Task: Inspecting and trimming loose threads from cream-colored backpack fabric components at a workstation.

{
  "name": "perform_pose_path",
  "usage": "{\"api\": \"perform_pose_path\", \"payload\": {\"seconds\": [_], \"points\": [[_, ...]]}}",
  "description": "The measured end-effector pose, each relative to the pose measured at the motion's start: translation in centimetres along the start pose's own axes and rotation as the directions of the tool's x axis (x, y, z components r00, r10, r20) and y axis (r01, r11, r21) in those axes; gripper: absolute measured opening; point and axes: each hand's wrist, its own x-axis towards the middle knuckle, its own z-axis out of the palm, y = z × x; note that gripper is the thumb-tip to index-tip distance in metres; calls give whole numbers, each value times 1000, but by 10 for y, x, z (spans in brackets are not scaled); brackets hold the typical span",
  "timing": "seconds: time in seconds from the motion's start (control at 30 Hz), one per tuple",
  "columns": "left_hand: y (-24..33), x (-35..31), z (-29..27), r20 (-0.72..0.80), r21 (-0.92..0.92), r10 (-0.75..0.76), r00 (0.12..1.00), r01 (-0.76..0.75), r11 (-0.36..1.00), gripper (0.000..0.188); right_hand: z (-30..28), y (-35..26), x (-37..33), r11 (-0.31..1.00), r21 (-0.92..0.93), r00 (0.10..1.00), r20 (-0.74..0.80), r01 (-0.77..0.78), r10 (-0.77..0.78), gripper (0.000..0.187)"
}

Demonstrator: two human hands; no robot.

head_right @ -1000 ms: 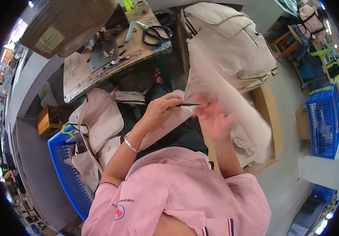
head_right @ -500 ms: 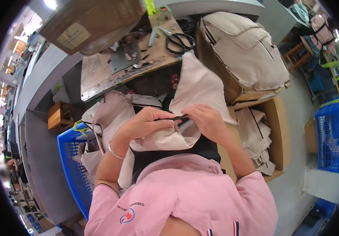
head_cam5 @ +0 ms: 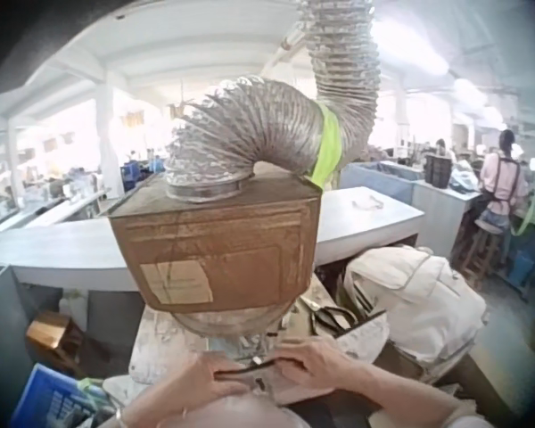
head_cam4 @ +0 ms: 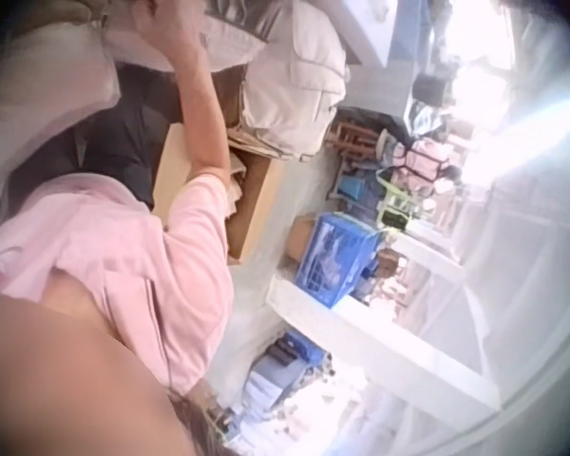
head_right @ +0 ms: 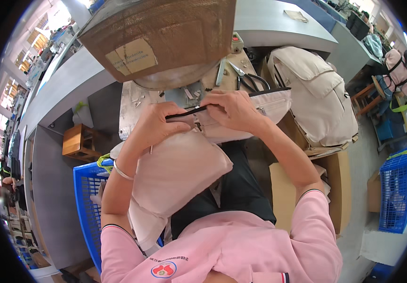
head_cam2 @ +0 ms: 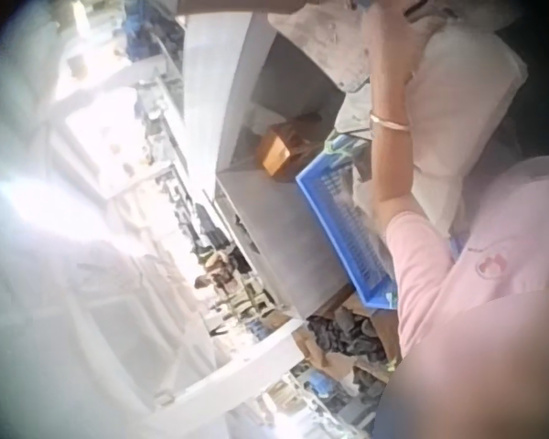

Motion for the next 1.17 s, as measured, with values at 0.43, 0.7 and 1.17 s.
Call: {"api": "perform_pose_path", "payload": {"seconds": [0.43, 0.7, 1.17], "points": [[-50, 42, -17, -4, -461, -210, 978, 185, 868, 39, 31, 51, 51, 827, 507, 969, 90, -243, 229, 25], [-58, 53, -24, -5, -411, -304, 953, 275, 869, 49, 15, 34, 61, 855, 464, 964, -3, -233, 264, 29], [-82, 50, -37, -195, -287, -226, 955, 165, 944, 65, -5, 43, 65, 775, 560, 947, 56, -292, 317, 33]]}}
